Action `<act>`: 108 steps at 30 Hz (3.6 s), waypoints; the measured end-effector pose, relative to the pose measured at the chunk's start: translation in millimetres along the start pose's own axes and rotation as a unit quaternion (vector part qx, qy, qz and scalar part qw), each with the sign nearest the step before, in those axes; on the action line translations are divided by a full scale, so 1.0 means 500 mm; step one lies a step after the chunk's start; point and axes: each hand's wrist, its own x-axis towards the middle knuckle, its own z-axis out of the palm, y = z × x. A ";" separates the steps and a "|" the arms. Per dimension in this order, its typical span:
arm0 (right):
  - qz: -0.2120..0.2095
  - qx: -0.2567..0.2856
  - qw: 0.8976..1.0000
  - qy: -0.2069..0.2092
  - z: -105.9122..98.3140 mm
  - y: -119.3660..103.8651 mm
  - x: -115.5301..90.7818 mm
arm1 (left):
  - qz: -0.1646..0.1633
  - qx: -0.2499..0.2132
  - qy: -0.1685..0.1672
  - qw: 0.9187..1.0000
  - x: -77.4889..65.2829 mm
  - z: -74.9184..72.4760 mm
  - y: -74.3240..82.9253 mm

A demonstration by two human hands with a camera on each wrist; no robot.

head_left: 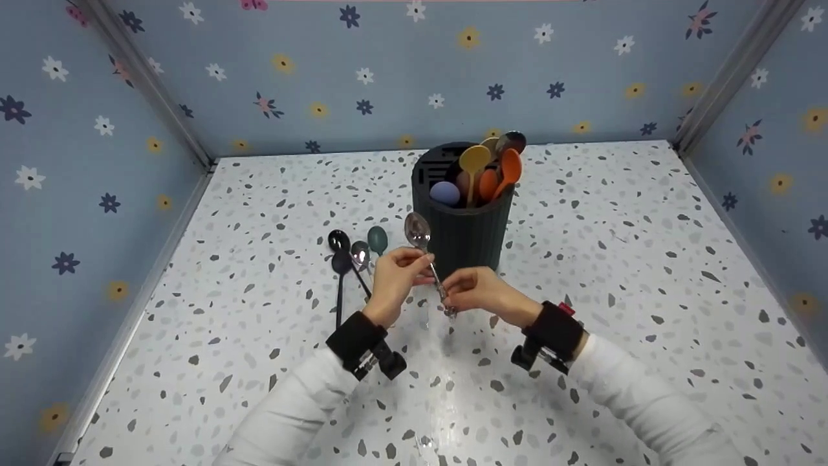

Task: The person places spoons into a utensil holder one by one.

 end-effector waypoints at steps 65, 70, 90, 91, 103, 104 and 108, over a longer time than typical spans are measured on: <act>-0.088 -0.119 0.980 0.129 -0.066 -0.270 0.005 | 0.199 -0.019 -0.022 0.980 0.026 0.071 0.250; -0.090 -0.131 0.978 0.136 -0.068 -0.282 0.016 | 0.200 -0.014 -0.020 0.979 0.033 0.069 0.251; -0.142 -0.211 0.950 0.180 -0.070 -0.266 0.057 | 0.204 -0.021 0.001 0.979 0.056 0.070 0.229; -0.145 -0.215 0.949 0.180 -0.069 -0.264 0.058 | 0.204 -0.021 0.002 0.979 0.057 0.069 0.228; -0.162 -0.232 0.941 0.185 -0.064 -0.250 0.075 | 0.196 -0.015 0.011 0.980 0.064 0.061 0.214; -0.163 -0.232 0.941 0.184 -0.064 -0.249 0.076 | 0.197 -0.014 0.011 0.980 0.064 0.060 0.213; -0.162 -0.236 0.941 0.182 -0.064 -0.245 0.078 | 0.197 -0.006 0.009 0.980 0.066 0.058 0.208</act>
